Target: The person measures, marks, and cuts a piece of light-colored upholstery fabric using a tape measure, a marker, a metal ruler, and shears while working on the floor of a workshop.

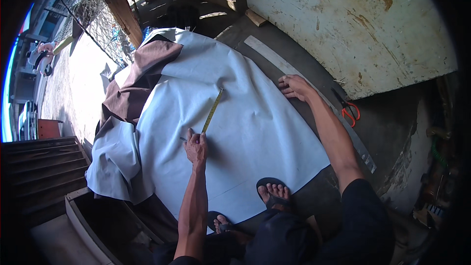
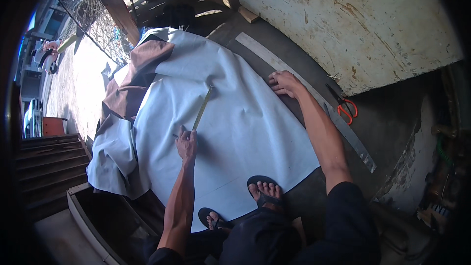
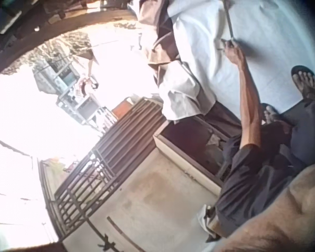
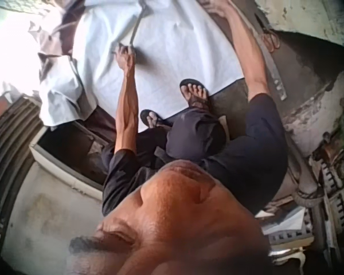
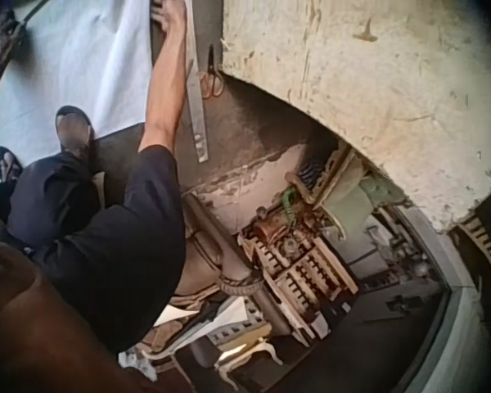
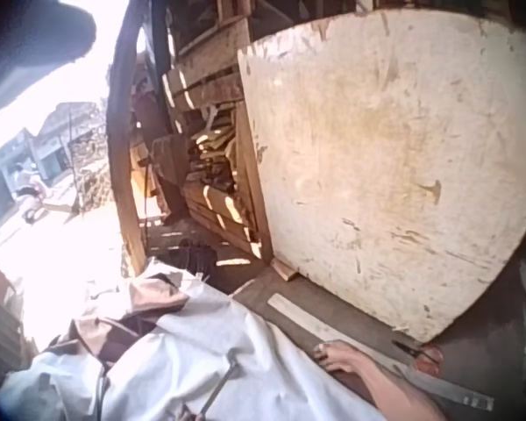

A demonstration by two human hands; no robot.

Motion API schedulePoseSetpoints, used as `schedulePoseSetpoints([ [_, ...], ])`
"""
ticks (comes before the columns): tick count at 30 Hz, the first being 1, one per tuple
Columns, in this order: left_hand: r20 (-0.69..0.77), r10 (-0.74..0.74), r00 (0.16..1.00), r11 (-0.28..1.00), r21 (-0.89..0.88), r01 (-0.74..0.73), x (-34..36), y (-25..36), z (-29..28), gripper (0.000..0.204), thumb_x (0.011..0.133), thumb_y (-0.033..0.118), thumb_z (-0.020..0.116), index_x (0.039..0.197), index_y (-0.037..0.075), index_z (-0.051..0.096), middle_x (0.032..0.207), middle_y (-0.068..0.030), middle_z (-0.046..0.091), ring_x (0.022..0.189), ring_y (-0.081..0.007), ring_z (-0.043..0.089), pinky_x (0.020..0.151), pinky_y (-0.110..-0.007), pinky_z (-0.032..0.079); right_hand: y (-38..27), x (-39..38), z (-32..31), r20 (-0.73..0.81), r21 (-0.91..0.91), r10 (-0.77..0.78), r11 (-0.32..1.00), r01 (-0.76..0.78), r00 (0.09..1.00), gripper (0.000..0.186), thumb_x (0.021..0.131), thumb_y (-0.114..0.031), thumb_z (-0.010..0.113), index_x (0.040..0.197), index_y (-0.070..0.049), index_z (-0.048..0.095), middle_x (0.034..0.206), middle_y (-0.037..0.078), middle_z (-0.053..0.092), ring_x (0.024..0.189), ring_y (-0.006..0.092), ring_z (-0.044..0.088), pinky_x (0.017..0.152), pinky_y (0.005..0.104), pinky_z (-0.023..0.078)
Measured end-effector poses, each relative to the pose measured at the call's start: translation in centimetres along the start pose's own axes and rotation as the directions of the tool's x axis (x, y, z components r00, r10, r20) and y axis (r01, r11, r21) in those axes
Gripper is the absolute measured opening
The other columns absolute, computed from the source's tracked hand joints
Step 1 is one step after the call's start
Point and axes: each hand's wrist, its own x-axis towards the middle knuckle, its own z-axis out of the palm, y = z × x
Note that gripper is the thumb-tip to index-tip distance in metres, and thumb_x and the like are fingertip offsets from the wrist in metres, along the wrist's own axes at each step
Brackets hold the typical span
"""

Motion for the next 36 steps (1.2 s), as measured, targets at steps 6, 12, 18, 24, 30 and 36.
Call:
schedulePoseSetpoints([
  [6, 0.073, 0.075, 0.995, 0.997, -0.019, -0.074, 0.4, -2.2, -2.0, 0.036, 0.088, 0.04, 0.065, 0.093, 0.006, 0.077, 0.154, -0.017, 0.043, 0.117, -0.0424, 0.056, 0.105, -0.046, 0.038, -3.1, 3.8, 8.8, 0.379, -0.144, 0.076, 0.989, -0.022, 0.922, 0.051, 0.096, -0.045, 0.064, 0.122, -0.001, 0.064, 0.11, 0.009, 0.07, 0.095, 0.0191, 0.068, 0.083, 0.0317, 0.054],
  [12, 0.094, 0.033, 0.995, 0.997, -0.068, -0.027, 0.5, -2.8, -3.6, 0.034, 0.087, 0.038, 0.066, 0.093, 0.006, 0.077, 0.154, -0.0202, 0.04, 0.114, -0.0409, 0.059, 0.097, -0.044, 0.045, -4.1, 2.6, 9.8, 0.236, -0.082, -0.297, 0.943, 0.324, 0.925, 0.031, 0.086, -0.031, 0.075, 0.095, -0.002, 0.07, 0.089, 0.007, 0.069, 0.079, 0.0135, 0.062, 0.071, 0.0301, 0.049],
  [18, 0.143, -0.01, 0.99, 0.981, -0.19, 0.037, 0.4, -0.7, -2.6, 0.032, 0.086, 0.035, 0.068, 0.092, 0.005, 0.075, 0.151, -0.0109, 0.045, 0.104, -0.0304, 0.064, 0.089, -0.041, 0.05, -1.1, 3.6, 6.1, -0.223, -0.52, -0.491, 0.79, 0.324, 0.842, 0.04, 0.087, -0.04, 0.073, 0.094, -0.001, 0.07, 0.086, 0.01, 0.07, 0.085, 0.0167, 0.064, 0.08, 0.0307, 0.048],
  [24, 0.062, -0.019, 0.998, 0.999, -0.029, 0.021, 0.6, -2.3, -3.4, 0.031, 0.089, 0.033, 0.065, 0.093, 0.004, 0.073, 0.151, -0.0036, 0.048, 0.105, -0.0291, 0.065, 0.093, -0.042, 0.048, -2.0, 3.1, 7.3, -0.184, -0.59, -0.52, 0.737, 0.329, 0.834, 0.04, 0.087, -0.038, 0.073, 0.105, -0.003, 0.07, 0.096, 0.015, 0.073, 0.094, 0.024, 0.069, 0.086, 0.0347, 0.052],
  [30, 0.025, -0.03, 0.999, 0.999, -0.028, 0.031, 2.2, -4.4, -4.2, 0.031, 0.091, 0.033, 0.062, 0.094, 0.004, 0.072, 0.152, -0.0008, 0.048, 0.12, -0.0335, 0.056, 0.097, -0.041, 0.046, -1.9, 3.8, 6.4, -0.22, -0.659, -0.57, 0.685, 0.31, 0.792, 0.033, 0.087, -0.033, 0.074, 0.1, -0.004, 0.069, 0.095, 0.012, 0.073, 0.089, 0.0258, 0.069, 0.081, 0.0368, 0.052],
  [36, -0.021, -0.064, 0.998, 0.996, -0.07, 0.062, 3.4, -5.4, -4.4, 0.032, 0.091, 0.032, 0.062, 0.095, 0.002, 0.071, 0.15, -0.0006, 0.048, 0.114, -0.0321, 0.063, 0.093, -0.038, 0.049, 0.2, 4.4, 7.9, -0.315, -0.753, -0.738, 0.577, 0.315, 0.597, 0.037, 0.096, -0.042, 0.062, 0.102, -0.006, 0.059, 0.087, 0.019, 0.07, 0.088, 0.0408, 0.068, 0.076, 0.0492, 0.051],
])
